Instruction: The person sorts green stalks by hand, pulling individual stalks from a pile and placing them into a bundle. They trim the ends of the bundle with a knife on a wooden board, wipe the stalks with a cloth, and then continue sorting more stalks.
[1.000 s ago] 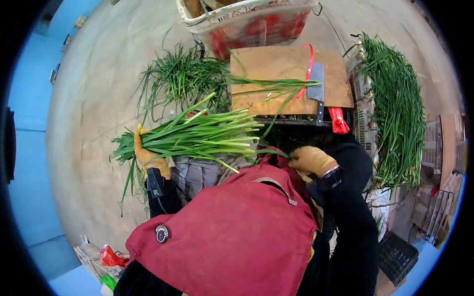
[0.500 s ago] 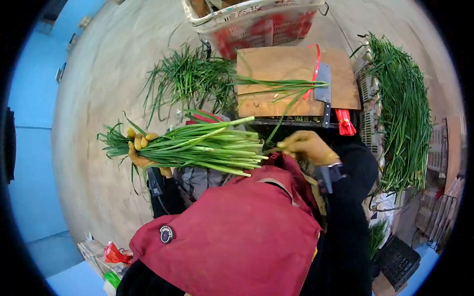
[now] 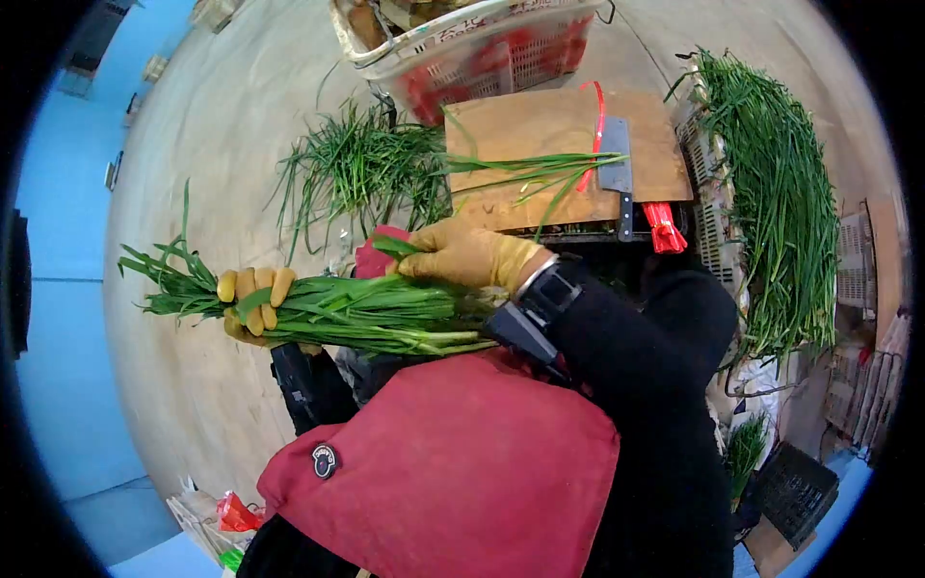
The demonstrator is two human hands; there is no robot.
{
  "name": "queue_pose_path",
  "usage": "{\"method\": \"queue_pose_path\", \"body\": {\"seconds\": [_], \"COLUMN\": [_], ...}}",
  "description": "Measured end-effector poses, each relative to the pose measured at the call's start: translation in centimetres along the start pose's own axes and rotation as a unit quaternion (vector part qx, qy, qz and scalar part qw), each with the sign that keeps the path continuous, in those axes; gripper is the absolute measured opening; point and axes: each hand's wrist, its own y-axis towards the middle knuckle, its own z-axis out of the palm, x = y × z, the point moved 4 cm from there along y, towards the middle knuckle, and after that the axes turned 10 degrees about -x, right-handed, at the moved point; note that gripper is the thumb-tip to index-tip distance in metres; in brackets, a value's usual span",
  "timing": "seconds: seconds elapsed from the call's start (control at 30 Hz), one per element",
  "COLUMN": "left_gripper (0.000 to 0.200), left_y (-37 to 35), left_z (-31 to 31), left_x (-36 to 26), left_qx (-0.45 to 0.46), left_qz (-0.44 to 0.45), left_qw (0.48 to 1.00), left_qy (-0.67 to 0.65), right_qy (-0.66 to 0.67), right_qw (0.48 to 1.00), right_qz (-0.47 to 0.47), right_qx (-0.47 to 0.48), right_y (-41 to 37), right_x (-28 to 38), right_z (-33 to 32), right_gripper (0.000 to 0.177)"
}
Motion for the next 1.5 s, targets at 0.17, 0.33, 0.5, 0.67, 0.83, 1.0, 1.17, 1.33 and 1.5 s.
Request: {"method": "queue_pose_path", "body": {"seconds": [0.17, 0.33, 0.5, 0.67, 0.83, 1.0, 1.17, 1.33, 1.5], "left_gripper": [0.021, 0.019, 0.018, 0.018, 0.018, 0.017, 0.014, 0.021, 0.021], "left_y": [-0.5, -1.9, -1.7, -1.1, -0.9, -1.4, -1.3, -1.0, -1.0], "left_z": [-1.0, -3.4, -2.3, -0.7, -0.5, -1.4, -1.2, -1.2, -1.3], "left_x": [-1.1, -2.1, -1.2, -0.1, -0.6, -1.3, -1.1, -0.5, -0.9], "left_qx": [0.017, -0.034, -0.043, -0.05, -0.03, -0.043, -0.03, -0.015, -0.011], "left_qz": [0.019, 0.039, 0.046, 0.046, 0.025, 0.019, 0.01, 0.018, 0.006], "left_qw": [1.0, 0.998, 0.998, 0.998, 0.999, 0.999, 1.0, 0.999, 1.0], "left_qy": [0.016, 0.019, -0.002, -0.015, 0.012, -0.001, -0.004, -0.023, 0.011], "right_qy": [0.19, -0.223, -0.233, 0.001, 0.224, 0.297, 0.211, -0.055, -0.074], "right_qw": [0.968, 0.97, 0.945, 0.964, 0.969, 0.917, 0.946, 0.978, 0.986], "right_qz": [0.022, 0.095, -0.004, -0.159, -0.006, 0.092, 0.019, -0.15, -0.094], "right_qx": [-0.162, 0.014, -0.228, -0.211, -0.104, -0.25, -0.245, -0.134, -0.112], "right_y": [-2.0, -10.4, -11.8, -3.5, -1.6, -4.3, -5.0, -2.0, -2.0], "right_x": [-5.7, -14.2, -11.4, -5.2, -6.3, -11.5, -12.3, -3.0, -4.4], "right_z": [-2.1, -5.7, -6.1, -2.0, 0.7, -1.0, -3.2, -1.4, -1.1], "right_gripper": [0.024, 0.028, 0.036, 0.037, 0.032, 0.021, 0.018, 0.029, 0.027]}}
